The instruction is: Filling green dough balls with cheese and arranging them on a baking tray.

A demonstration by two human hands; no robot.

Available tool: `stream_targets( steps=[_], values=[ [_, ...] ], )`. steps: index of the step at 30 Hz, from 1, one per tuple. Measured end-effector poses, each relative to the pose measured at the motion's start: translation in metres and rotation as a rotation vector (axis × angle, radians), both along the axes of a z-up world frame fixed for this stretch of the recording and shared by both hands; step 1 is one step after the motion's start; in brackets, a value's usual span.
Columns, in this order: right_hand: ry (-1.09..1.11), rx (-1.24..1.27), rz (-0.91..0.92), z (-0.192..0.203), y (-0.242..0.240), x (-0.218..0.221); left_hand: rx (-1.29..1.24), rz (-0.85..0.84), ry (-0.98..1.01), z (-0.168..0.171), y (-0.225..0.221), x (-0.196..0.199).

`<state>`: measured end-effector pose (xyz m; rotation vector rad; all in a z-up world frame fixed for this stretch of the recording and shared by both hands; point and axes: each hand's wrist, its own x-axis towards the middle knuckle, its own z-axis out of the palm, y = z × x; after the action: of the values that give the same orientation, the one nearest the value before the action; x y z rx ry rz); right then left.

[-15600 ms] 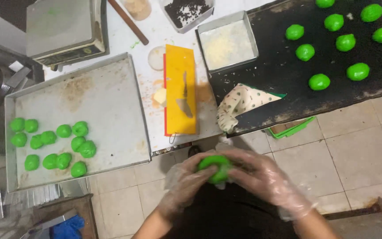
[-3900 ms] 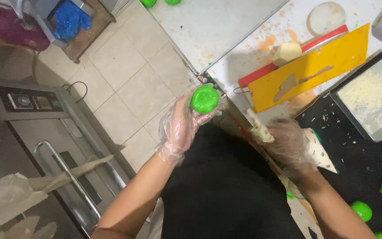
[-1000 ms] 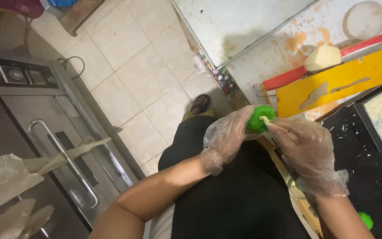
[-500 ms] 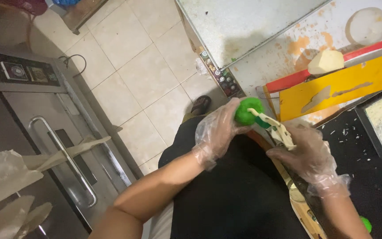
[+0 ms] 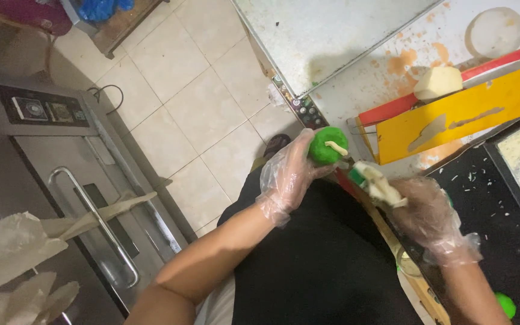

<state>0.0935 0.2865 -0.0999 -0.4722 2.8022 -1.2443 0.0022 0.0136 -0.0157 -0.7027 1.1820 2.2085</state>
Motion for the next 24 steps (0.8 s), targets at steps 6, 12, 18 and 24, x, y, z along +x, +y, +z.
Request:
stream_targets(
  steps=[6,12,18,24],
  values=[
    [-0.649,0.564,0.004,0.088,-0.048,-0.023,0.204,0.128,-0.076,-0.022,0.003,-0.007],
    [-0.812,0.417,-0.114,0.059,-0.064,-0.018,0.131,0.108,-0.016,0.002,-0.009,-0.009],
    [-0.505,0.446,-0.169,-0.008,-0.029,-0.003,0.195,0.208,-0.086,-0.011,-0.016,0.003],
    [-0.355,-0.290,0.254,-0.002,0.000,-0.002,0.188,0.147,0.018,-0.007,-0.025,0.005]
  ],
)
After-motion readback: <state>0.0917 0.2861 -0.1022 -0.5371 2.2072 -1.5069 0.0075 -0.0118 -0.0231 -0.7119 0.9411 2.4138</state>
